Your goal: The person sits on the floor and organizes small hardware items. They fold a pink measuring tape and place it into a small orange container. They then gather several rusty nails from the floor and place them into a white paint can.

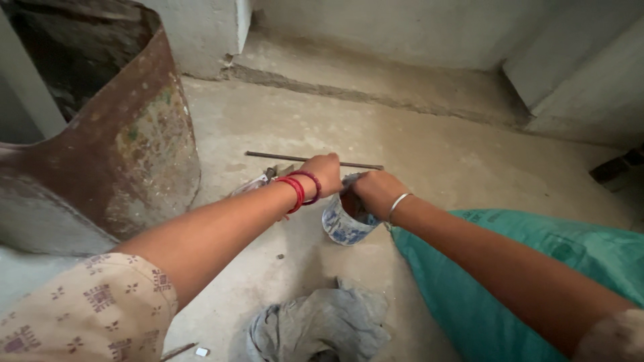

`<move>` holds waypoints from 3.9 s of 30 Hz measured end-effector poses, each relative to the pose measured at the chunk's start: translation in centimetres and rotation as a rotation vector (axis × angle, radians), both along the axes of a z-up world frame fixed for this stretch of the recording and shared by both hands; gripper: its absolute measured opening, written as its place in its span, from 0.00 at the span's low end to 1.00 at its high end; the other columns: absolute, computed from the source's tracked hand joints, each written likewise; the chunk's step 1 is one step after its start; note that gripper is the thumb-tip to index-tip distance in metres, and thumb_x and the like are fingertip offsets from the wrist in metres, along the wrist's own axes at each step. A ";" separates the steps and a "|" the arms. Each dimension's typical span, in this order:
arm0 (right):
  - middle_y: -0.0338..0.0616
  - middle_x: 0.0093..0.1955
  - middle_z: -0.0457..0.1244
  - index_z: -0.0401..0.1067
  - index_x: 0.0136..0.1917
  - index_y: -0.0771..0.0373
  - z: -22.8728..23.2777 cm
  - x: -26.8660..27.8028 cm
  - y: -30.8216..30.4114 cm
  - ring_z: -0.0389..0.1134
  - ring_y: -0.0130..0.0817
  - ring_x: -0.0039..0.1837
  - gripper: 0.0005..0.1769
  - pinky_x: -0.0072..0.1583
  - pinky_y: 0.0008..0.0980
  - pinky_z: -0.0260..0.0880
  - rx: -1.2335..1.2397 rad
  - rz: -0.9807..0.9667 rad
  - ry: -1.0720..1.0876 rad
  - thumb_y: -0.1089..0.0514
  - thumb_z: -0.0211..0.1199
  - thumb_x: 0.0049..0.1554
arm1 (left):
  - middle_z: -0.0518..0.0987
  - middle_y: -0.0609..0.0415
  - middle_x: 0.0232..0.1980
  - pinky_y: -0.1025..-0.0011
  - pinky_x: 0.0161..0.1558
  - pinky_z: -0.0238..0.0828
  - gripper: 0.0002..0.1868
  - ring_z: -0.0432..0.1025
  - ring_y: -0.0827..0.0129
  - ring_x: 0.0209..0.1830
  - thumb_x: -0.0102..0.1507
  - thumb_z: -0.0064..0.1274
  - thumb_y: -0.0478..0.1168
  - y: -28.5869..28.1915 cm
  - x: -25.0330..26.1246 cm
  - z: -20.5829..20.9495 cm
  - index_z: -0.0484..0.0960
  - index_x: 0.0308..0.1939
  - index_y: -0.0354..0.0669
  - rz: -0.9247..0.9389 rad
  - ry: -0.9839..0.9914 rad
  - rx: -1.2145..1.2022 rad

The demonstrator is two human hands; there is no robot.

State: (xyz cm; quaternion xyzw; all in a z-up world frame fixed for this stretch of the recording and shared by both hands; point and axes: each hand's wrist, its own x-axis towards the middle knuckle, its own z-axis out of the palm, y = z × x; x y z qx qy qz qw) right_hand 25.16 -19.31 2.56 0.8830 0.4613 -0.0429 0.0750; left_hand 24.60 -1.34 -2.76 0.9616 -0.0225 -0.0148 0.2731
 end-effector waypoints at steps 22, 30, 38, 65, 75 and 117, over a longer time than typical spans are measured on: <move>0.57 0.42 0.70 0.80 0.40 0.59 -4.7 1.3 0.6 0.72 0.56 0.46 0.10 0.49 0.50 0.73 -0.023 -0.048 -0.073 0.54 0.62 0.54 | 0.84 0.36 0.40 0.56 0.49 0.77 0.20 0.81 0.47 0.44 0.58 0.63 0.53 0.4 2.7 -3.7 0.87 0.38 0.37 -0.099 0.063 0.075; 0.59 0.44 0.69 0.79 0.42 0.60 -4.1 0.4 0.5 0.70 0.61 0.47 0.13 0.51 0.53 0.72 0.164 -0.108 0.011 0.51 0.60 0.57 | 0.83 0.37 0.45 0.56 0.52 0.74 0.24 0.78 0.46 0.49 0.61 0.59 0.58 -0.2 4.1 -6.9 0.88 0.41 0.39 -0.100 -0.004 0.180; 0.58 0.44 0.70 0.81 0.44 0.57 -2.9 -1.1 0.9 0.72 0.58 0.48 0.12 0.52 0.51 0.73 0.129 -0.177 -0.021 0.52 0.60 0.55 | 0.83 0.39 0.48 0.58 0.54 0.76 0.24 0.78 0.48 0.51 0.57 0.61 0.57 -0.8 4.7 -7.5 0.88 0.43 0.41 -0.017 0.035 0.088; 0.45 0.49 0.72 0.81 0.47 0.52 3.3 -0.4 -1.5 0.72 0.50 0.50 0.10 0.50 0.48 0.73 0.305 -0.202 -0.142 0.59 0.60 0.56 | 0.83 0.35 0.42 0.55 0.52 0.74 0.23 0.79 0.45 0.47 0.59 0.60 0.56 0.2 -2.3 -2.6 0.88 0.37 0.37 0.055 0.017 -0.122; 0.51 0.31 0.71 0.78 0.55 0.62 5.0 -1.1 -3.3 0.74 0.37 0.32 0.15 0.40 0.35 0.77 0.282 -0.622 0.383 0.54 0.66 0.56 | 0.84 0.39 0.35 0.55 0.46 0.74 0.22 0.80 0.48 0.39 0.60 0.56 0.58 0.0 -3.4 -2.4 0.89 0.31 0.44 0.003 0.082 -0.137; 0.50 0.45 0.72 0.82 0.46 0.55 3.3 2.5 -7.0 0.73 0.52 0.49 0.11 0.53 0.47 0.73 0.355 -0.334 -0.004 0.52 0.66 0.51 | 0.85 0.44 0.37 0.66 0.34 0.79 0.08 0.83 0.61 0.29 0.63 0.50 0.33 -3.2 -8.0 4.4 0.82 0.44 0.39 0.099 -0.157 -0.691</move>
